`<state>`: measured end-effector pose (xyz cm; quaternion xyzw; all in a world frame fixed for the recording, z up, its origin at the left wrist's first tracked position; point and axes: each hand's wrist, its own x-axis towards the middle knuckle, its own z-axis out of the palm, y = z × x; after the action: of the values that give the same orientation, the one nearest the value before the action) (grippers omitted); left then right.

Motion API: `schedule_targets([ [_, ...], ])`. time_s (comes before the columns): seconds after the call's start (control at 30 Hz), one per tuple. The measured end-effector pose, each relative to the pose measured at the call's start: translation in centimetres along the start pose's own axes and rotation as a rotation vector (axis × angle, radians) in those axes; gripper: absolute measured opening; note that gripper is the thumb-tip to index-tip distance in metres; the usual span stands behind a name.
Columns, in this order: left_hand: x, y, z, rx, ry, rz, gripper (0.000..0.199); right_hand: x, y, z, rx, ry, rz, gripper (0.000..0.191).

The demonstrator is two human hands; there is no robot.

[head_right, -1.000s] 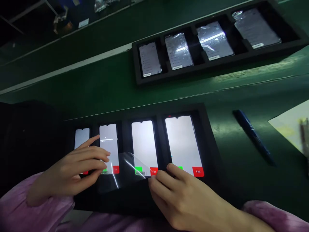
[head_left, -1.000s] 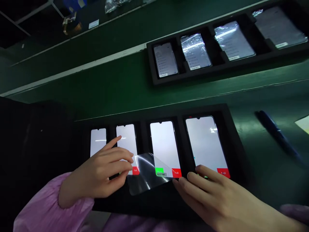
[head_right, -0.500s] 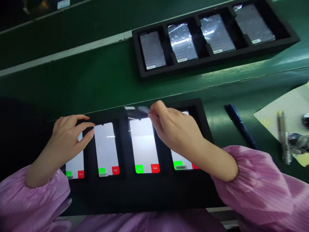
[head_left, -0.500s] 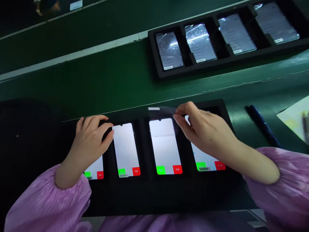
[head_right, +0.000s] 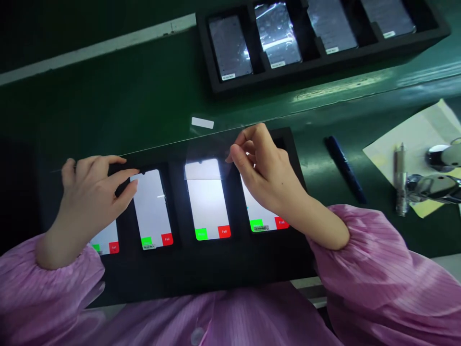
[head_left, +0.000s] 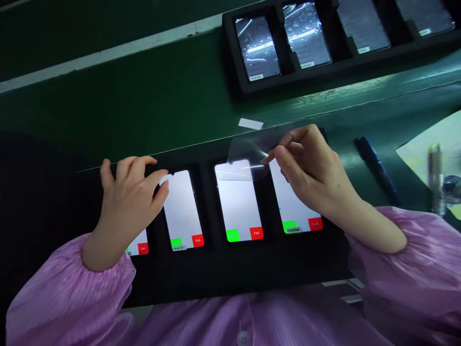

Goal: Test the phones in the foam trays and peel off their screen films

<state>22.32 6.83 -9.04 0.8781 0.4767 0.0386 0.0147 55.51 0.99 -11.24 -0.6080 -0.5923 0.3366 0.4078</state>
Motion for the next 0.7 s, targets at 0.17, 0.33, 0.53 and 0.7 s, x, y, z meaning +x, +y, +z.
schedule_targets([
  [0.17, 0.4, -0.8, 1.2, -0.094, 0.08, -0.048, 0.016, -1.3, -0.4, 0.5, -0.065, -0.049, -0.019, 0.018],
  [0.33, 0.7, -1.1, 1.3, -0.145, 0.12, -0.089, 0.013, -3.1, -0.5, 1.0, -0.177, -0.094, -0.091, 0.009],
  [0.53, -2.1, 0.2, -0.8, -0.269, 0.075, 0.05, 0.011, -5.4, -0.2, 0.7, -0.317, -0.187, -0.177, 0.012],
  [0.7, -8.0, 2.7, -3.0, -0.461, -0.084, 0.252, 0.017, -6.6, -0.4, -0.6, -0.391, -0.537, -0.363, 0.022],
])
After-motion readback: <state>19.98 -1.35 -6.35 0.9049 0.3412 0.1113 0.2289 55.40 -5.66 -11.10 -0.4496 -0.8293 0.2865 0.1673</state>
